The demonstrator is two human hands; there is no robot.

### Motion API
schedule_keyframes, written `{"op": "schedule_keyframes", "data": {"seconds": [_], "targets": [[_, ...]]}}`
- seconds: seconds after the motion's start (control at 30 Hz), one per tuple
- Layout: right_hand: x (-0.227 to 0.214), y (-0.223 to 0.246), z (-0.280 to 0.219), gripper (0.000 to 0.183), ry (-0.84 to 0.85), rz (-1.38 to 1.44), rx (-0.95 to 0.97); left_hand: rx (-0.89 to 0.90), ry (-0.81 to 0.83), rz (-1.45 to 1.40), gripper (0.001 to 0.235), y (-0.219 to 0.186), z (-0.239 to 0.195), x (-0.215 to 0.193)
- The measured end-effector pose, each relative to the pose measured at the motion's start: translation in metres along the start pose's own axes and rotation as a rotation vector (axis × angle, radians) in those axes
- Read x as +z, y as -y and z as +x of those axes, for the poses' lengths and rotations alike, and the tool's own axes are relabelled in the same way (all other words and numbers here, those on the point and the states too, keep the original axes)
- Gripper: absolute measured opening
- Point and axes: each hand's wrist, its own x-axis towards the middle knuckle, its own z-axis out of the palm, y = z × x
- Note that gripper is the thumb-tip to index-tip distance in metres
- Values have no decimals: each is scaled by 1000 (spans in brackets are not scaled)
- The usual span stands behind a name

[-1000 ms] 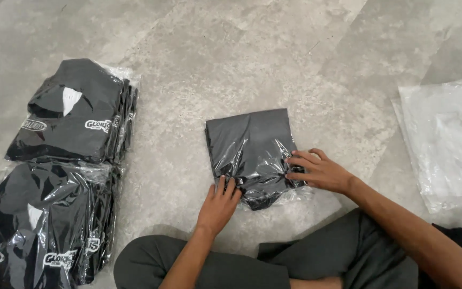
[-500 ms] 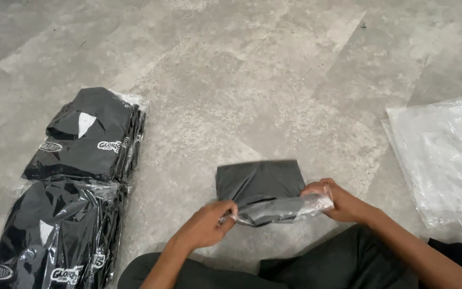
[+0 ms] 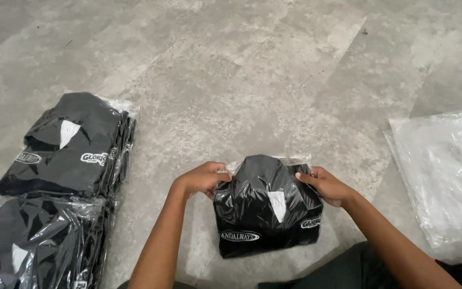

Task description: The person sits on the floor and folds black polo shirts. They place each folded shirt into a clear plastic bag, smooth the packaging, and stack the wrapped items on the floor.

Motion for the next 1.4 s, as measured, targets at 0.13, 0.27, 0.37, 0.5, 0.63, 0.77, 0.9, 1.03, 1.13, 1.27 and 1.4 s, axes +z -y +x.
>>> {"op": "schedule_keyframes", "data": {"seconds": [0.13,0.27,0.37,0.5,0.63,0.77,0.9,1.03,1.13,1.27,1.4], "targets": [[-29,-43,60,22,-54,-19,74,-115,6,30,28,24,63,-12],[-43,-62,80,34,-157,-51,88,-59,-92,213,45,64,138,-16],[-30,-44,58,46,-246,-98,59,49,-210,339,43,60,132,-8],[-9,-17,23,57,-470,-478,-122,12,-527,154,63,55,101,6],[22,-17,-19,60,-543,-672,-320,120,-1074,-220,41,52,68,41],[43,-61,-42,60,-375,-984,-589,396,-1137,-106,49,74,14,115],[69,-88,-55,70,-346,-1316,-682,403,-860,497,59,113,-15,183],[77,-97,-58,74,-352,-1395,-757,483,-858,797,65,136,-9,201],[76,-98,-50,79,-306,-1384,-723,532,-960,895,68,139,10,200],[77,-107,-43,81,-312,-1460,-681,516,-1015,1038,74,147,18,200],[76,-108,-39,79,-316,-1520,-673,508,-1108,1110,78,151,25,201]]}}
